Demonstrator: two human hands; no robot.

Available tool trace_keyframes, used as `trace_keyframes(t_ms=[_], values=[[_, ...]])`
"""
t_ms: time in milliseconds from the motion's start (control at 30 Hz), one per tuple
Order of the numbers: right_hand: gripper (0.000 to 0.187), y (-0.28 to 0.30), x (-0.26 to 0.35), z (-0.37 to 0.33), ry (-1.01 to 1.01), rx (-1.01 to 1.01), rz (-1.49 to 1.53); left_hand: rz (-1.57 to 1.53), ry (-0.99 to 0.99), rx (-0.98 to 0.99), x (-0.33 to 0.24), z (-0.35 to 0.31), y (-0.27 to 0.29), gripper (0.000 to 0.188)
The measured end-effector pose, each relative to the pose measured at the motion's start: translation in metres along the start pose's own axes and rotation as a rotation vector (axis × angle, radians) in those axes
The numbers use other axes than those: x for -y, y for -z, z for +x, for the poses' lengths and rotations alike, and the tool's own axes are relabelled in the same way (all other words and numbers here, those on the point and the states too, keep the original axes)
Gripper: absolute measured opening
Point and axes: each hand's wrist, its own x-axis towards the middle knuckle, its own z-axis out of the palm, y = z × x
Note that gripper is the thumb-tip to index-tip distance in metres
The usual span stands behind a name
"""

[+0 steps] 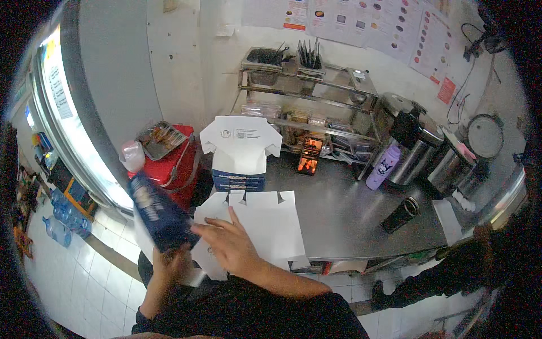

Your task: The recorder is assembling and stacking cardboard food boxes on a kitchen counter.

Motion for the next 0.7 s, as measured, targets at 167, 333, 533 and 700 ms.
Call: trace_keyframes(t_ms=[167,333,533,700], values=[[0.036,0.011,-0.013,0.001,0.013,0.121,-0.292,0.72,-0.391,0.143,-0.009,0.007,0.013,0.027],[0.021,0.009,-0.027,0.0,-0.003,0.137,0.3,0.453,-0.027,0.155,-0.019,-0.003,0.016,0.057],[0.018,-0.024,-0.018,-0.014,0.073,0.011,-0.246,0.511,-0.037,0.224,-0.027,-0.004,0.011,0.081],[0.02,-0.017,-0.022,-0.004,0.048,0.036,-0.13,0.479,-0.14,0.222,-0.034,-0.002,0.011,0.086]])
